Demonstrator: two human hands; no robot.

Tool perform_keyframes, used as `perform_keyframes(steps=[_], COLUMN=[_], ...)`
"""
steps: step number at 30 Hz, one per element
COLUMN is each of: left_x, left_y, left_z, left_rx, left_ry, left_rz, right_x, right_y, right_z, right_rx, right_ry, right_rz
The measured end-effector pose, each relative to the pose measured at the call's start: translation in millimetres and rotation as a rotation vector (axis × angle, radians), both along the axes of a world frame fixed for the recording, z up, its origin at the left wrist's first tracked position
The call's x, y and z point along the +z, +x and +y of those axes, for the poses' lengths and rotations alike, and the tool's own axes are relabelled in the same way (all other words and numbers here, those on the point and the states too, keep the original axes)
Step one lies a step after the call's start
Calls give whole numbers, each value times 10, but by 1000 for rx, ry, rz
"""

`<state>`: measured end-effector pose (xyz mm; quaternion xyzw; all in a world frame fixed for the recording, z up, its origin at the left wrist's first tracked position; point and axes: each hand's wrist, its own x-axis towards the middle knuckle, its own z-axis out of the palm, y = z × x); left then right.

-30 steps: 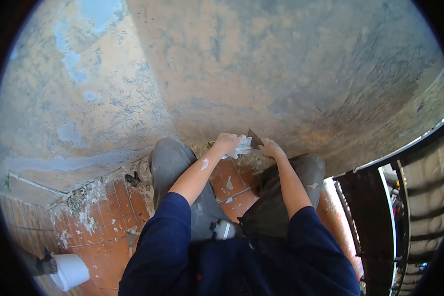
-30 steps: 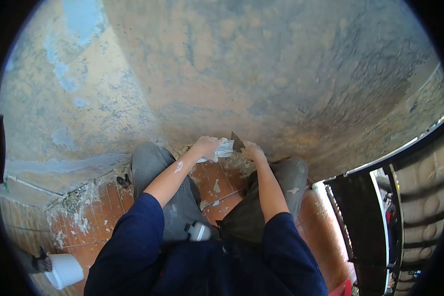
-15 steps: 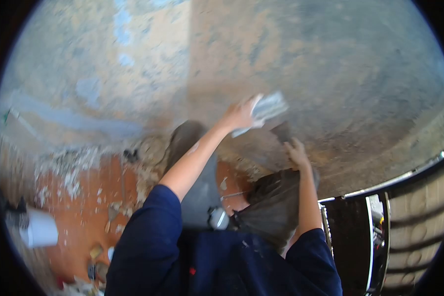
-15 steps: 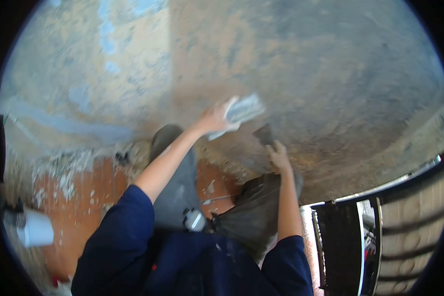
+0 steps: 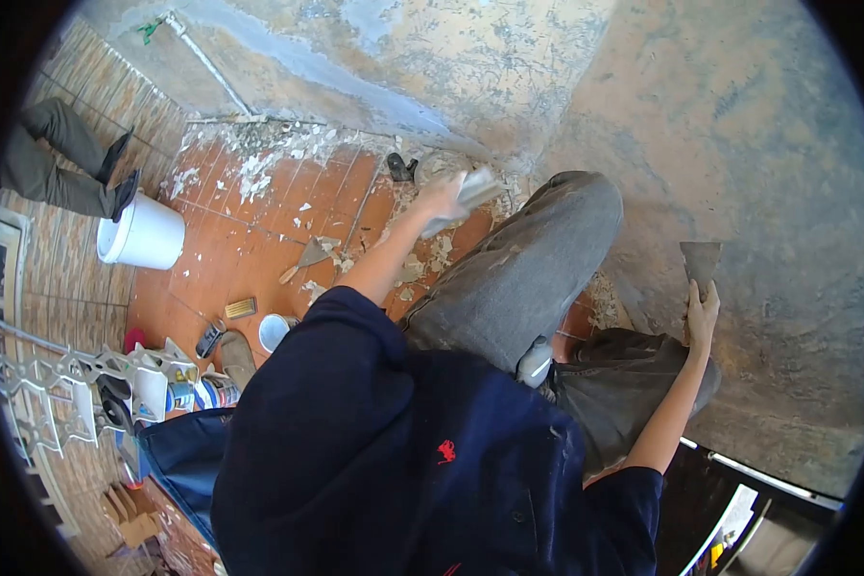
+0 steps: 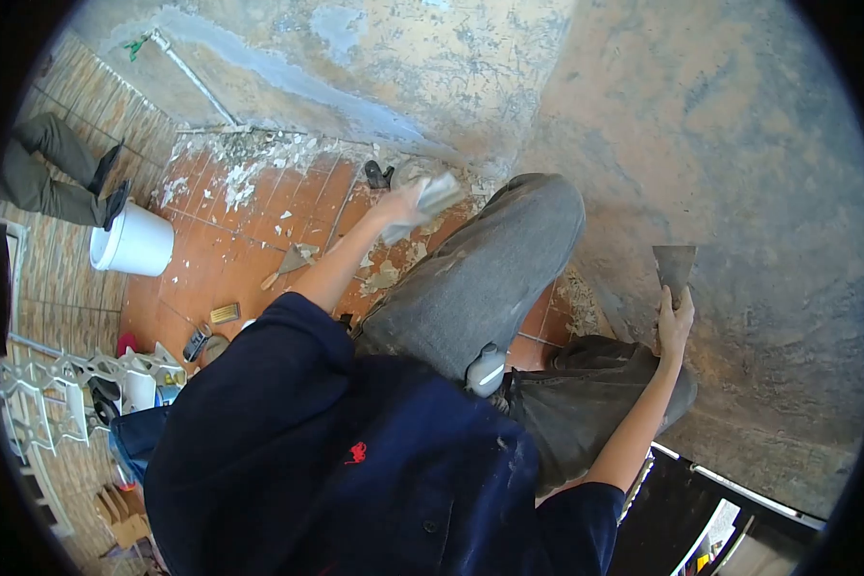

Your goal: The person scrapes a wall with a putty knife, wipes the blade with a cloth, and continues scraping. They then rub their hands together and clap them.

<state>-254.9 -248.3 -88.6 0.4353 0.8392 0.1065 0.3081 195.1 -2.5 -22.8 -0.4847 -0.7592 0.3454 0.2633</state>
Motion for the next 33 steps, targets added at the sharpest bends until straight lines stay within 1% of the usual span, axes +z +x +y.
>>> perform_keyframes(steps=[1, 3, 5, 7, 8, 10, 11, 13, 14, 15, 16, 17, 18, 20, 21, 23, 24, 25, 26, 27, 28, 30, 31, 32, 33], left_x=[-270, -578, -723, -725, -720, -465, -423, -368, -331, -272, -197, 460, 664, 907, 1067, 1391, 1598, 1826, 1937, 1896, 1856, 2020, 1915, 1703, 1681], left_y=[-22, -17, 10, 83, 112, 200, 199, 144, 102, 57, 73, 319, 369, 444, 605, 898, 1101, 1378, 1640, 1875, 2100, 2498, 2726, 2975, 3095], left_z=[-91, -283, -406, -480, -476, -400, -332, -135, -21, 110, 264, 351, 499, 858, 1059, 1362, 1455, 1521, 1613, 1759, 1894, 1955, 2114, 2298, 2355], left_rx=[1, -26, -57, 42, 42, 123, 118, 171, 156, 126, 89, 149, 105, 76, 31, -79, -99, -173, -243, -296, -346, -445, -448, -389, -326], left_ry=[-83, -95, -102, -47, -43, -114, -107, 10, 22, 167, 316, 401, 423, 676, 697, 1110, 1121, 1013, 897, 937, 976, 852, 846, 1002, 1155], left_rz=[16, 37, 62, 60, 58, 283, 282, 304, 303, 318, 326, 225, 206, 174, 143, 255, 228, 73, -75, -144, -211, -284, -294, -189, -80], right_x=[-17, -21, 57, 50, -25, 0, 35, 96, 111, 145, 200, 266, 290, 442, 570, 746, 816, 874, 931, 1011, 1081, 1200, 1266, 1277, 1283], right_y=[-5, -11, -65, -49, -5, -4, -15, -53, -80, -103, -134, -153, -165, -190, -215, -238, -175, -120, -87, -82, -53, 5, 7, 21, 25], right_z=[0, 0, -81, -85, -38, -29, -74, -188, -224, -261, -298, -331, -347, -380, -402, -386, -336, -285, -234, -186, -103, 70, 135, 187, 229], right_rx=[7, -7, -13, -22, -30, -44, -39, -48, -86, -129, -117, -114, -108, -73, -34, -47, -77, -18, 47, 68, 57, 100, 92, 82, 49], right_ry=[-1, 45, 39, 33, 23, 21, -20, -53, -132, -208, -277, -342, -413, -514, -554, -521, -503, -496, -493, -465, -463, -396, -399, -404, -414], right_rz=[-4, -14, -27, -39, -49, -58, -18, 22, 60, 100, 119, 140, 233, 405, 480, 614, 611, 663, 713, 789, 783, 787, 768, 765, 720])
